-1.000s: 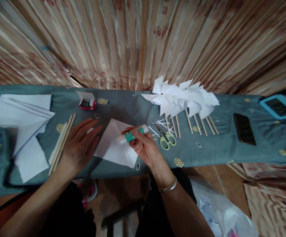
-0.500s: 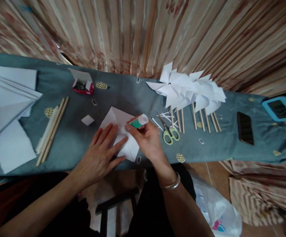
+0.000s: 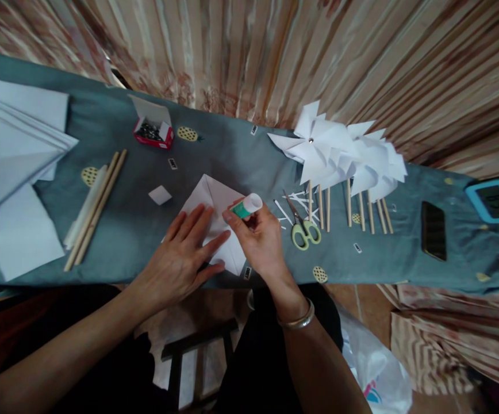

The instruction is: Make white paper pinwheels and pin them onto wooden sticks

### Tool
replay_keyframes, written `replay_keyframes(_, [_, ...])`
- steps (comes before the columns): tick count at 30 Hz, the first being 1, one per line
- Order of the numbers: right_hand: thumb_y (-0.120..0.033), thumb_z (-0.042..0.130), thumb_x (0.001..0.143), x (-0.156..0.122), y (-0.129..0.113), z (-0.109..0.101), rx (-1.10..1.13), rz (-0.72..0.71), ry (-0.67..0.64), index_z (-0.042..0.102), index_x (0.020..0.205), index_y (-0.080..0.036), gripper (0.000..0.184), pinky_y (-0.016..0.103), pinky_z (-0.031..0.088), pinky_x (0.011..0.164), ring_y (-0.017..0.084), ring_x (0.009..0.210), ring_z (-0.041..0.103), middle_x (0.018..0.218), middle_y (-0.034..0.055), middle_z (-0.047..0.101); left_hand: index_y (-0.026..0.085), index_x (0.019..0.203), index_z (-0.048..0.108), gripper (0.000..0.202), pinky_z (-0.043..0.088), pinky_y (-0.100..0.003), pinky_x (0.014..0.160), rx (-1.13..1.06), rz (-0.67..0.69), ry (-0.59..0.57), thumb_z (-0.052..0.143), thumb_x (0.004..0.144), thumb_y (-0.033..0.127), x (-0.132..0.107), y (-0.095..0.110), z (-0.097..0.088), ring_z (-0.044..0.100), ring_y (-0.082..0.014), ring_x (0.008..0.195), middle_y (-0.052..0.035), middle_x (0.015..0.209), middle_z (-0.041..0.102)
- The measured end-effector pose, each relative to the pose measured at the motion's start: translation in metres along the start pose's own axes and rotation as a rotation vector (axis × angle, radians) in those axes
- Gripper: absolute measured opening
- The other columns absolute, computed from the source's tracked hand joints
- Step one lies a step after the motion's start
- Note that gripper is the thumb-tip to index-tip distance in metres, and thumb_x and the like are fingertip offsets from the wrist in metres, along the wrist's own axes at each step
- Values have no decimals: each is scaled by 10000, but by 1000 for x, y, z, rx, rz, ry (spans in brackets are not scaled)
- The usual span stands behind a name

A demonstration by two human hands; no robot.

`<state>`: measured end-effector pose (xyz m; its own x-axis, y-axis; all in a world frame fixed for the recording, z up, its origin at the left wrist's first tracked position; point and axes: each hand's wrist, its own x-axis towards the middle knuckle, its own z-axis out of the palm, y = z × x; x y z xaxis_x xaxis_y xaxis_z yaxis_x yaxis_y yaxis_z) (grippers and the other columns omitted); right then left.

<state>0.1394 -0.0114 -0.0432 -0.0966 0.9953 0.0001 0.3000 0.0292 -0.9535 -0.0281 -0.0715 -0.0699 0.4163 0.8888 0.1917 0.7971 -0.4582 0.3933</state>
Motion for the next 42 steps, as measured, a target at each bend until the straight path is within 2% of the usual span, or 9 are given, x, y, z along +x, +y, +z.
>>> replay_keyframes(4, [-434, 697, 801, 2, 2, 1, -84, -21, -1, 632, 936, -219, 262, 348, 516, 755, 177, 756, 651, 865, 19, 698, 264, 1347, 492, 552, 257, -620, 1133, -12, 2, 0, 614, 858, 489, 0, -1, 1, 155, -387, 1471, -129, 1587, 245])
replay_keyframes(8, [-460, 688, 802, 3, 3, 2, -156, -37, 6, 634, 919, -213, 278, 364, 517, 763, 187, 755, 649, 846, 20, 693, 240, 1334, 512, 556, 263, -624, 1126, -2, 7, 12, 632, 848, 484, 0, -1, 2, 185, -411, 1457, -157, 1581, 244])
replay_keyframes(18, [-463, 655, 825, 5, -1, 5, -272, -110, -3, 622, 937, -216, 274, 335, 501, 689, 176, 713, 623, 785, 6, 672, 236, 1330, 542, 575, 275, -608, 1133, 9, -21, -11, 671, 821, 471, 3, 4, -3, 235, -417, 1440, -163, 1558, 304])
replay_keyframes(42, [-416, 666, 827, 5, 0, 7, -228, -129, -81, 611, 958, -220, 242, 338, 500, 666, 169, 701, 613, 852, 16, 667, 204, 1317, 563, 554, 258, -616, 1133, -2, -23, -46, 649, 839, 471, 4, 6, -7, 232, -429, 1438, -193, 1554, 305])
